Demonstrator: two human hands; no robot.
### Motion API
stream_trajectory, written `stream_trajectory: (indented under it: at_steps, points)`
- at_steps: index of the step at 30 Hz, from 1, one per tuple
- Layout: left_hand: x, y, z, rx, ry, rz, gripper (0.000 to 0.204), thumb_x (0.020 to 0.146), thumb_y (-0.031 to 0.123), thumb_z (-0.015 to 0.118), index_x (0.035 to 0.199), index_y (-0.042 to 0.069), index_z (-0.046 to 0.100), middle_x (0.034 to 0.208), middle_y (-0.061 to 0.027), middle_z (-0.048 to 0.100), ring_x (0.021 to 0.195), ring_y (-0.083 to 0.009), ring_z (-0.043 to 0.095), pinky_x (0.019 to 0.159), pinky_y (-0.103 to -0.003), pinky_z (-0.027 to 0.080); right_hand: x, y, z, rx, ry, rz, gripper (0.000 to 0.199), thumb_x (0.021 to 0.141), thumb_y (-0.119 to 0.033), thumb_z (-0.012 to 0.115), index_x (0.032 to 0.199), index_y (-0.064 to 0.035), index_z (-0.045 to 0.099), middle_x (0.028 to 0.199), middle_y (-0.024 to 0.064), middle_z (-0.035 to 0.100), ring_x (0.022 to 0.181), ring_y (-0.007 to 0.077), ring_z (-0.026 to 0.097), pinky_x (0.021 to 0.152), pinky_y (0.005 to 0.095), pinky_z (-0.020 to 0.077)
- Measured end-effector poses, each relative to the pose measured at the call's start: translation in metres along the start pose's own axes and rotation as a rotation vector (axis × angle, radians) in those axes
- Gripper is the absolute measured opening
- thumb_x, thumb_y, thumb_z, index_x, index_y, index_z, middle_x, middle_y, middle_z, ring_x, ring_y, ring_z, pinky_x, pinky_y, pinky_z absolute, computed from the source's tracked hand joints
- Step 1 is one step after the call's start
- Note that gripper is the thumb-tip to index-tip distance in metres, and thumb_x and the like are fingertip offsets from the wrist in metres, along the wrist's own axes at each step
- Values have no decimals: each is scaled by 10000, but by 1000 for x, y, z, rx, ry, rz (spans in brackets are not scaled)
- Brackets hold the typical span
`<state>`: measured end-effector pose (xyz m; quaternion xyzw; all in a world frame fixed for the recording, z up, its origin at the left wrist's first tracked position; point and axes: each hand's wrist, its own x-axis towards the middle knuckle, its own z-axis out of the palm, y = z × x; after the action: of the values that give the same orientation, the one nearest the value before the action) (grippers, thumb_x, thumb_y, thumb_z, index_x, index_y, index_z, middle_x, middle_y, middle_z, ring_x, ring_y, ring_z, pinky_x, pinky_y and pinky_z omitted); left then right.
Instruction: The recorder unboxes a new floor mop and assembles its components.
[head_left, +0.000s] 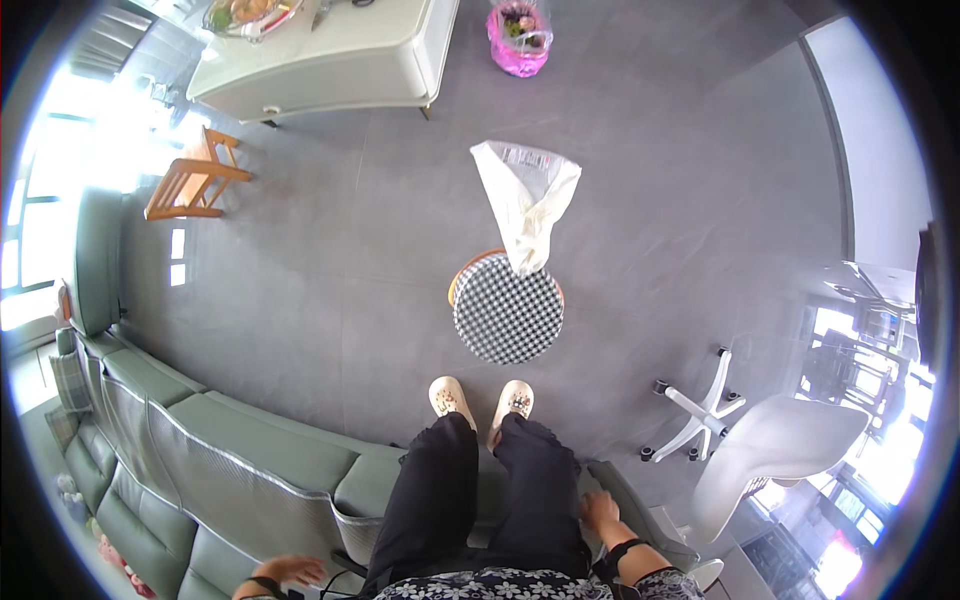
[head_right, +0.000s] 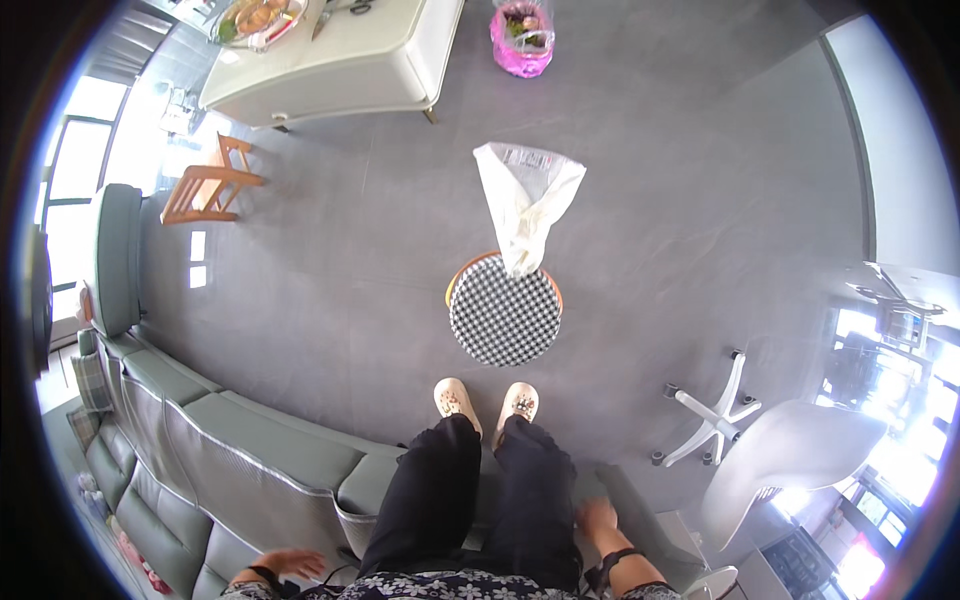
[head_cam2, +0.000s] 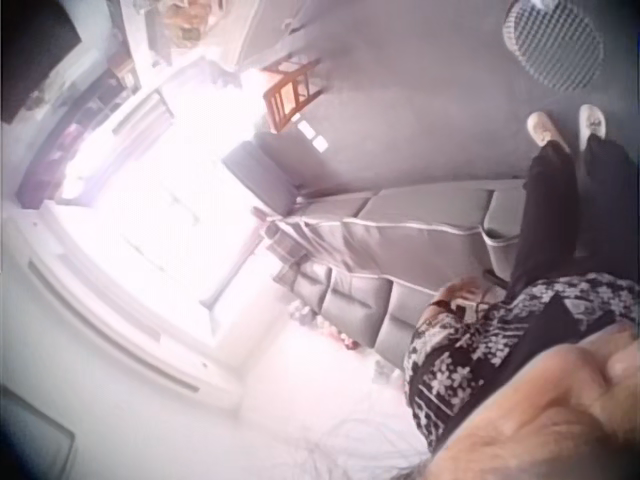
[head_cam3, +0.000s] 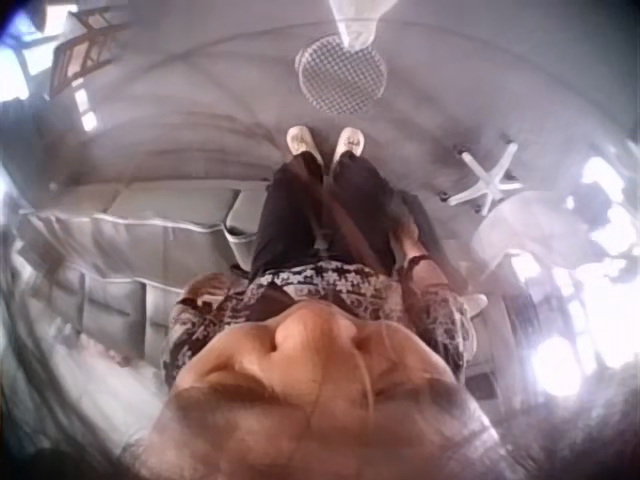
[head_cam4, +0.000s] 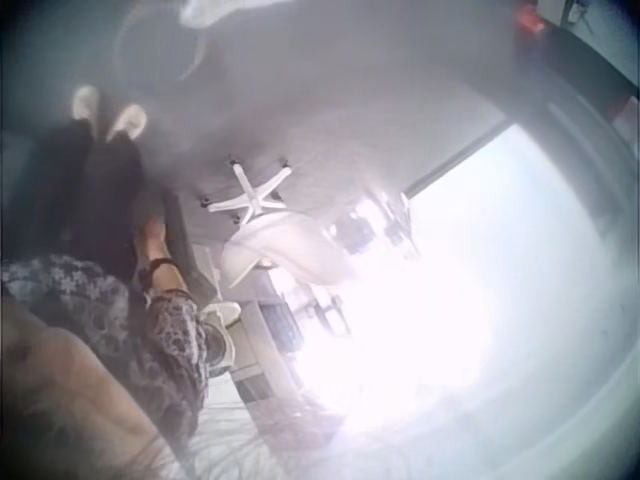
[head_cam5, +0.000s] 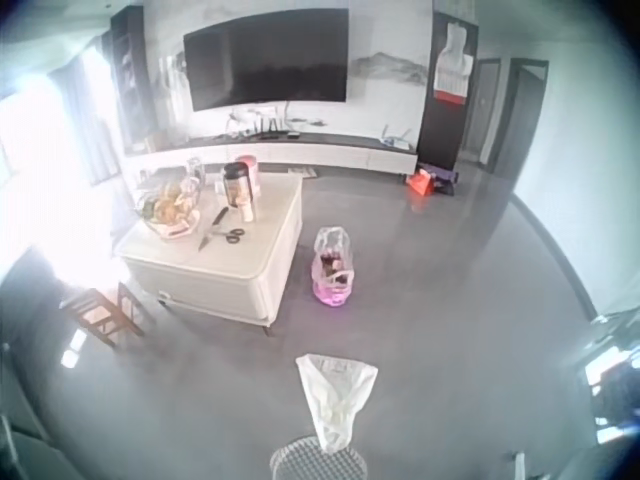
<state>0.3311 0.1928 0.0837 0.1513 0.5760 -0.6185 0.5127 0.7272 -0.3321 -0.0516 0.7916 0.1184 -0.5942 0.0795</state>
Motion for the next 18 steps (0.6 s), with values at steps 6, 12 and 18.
stream_trajectory:
  at_steps: [6,12,18]
  points:
    - [-43,166,-97,370,465,419,382,874,313,473,1199,113,493,962,-16,594,814,-162,567,684,-323,466,89,32,-96,780,367,137,208,801,-220,540,800,-26,616,776,145,624,726,270,616,660,370,484]
    - [-126,497,117,1204,698,882,404,845,283,461,1173,49,488,1198,-144,500,1049,-304,512,880,-377,427,159,47,-257,640,572,-119,226,795,-263,565,890,-66,619,819,148,630,775,294,613,692,378,481]
    - [-75,648,231,1321,794,622,557,695,334,614,1161,51,500,1197,-161,503,1111,-310,482,884,-404,433,246,-53,-412,227,-6,-442,376,769,-345,568,1026,-73,599,983,153,619,932,314,586,807,386,462]
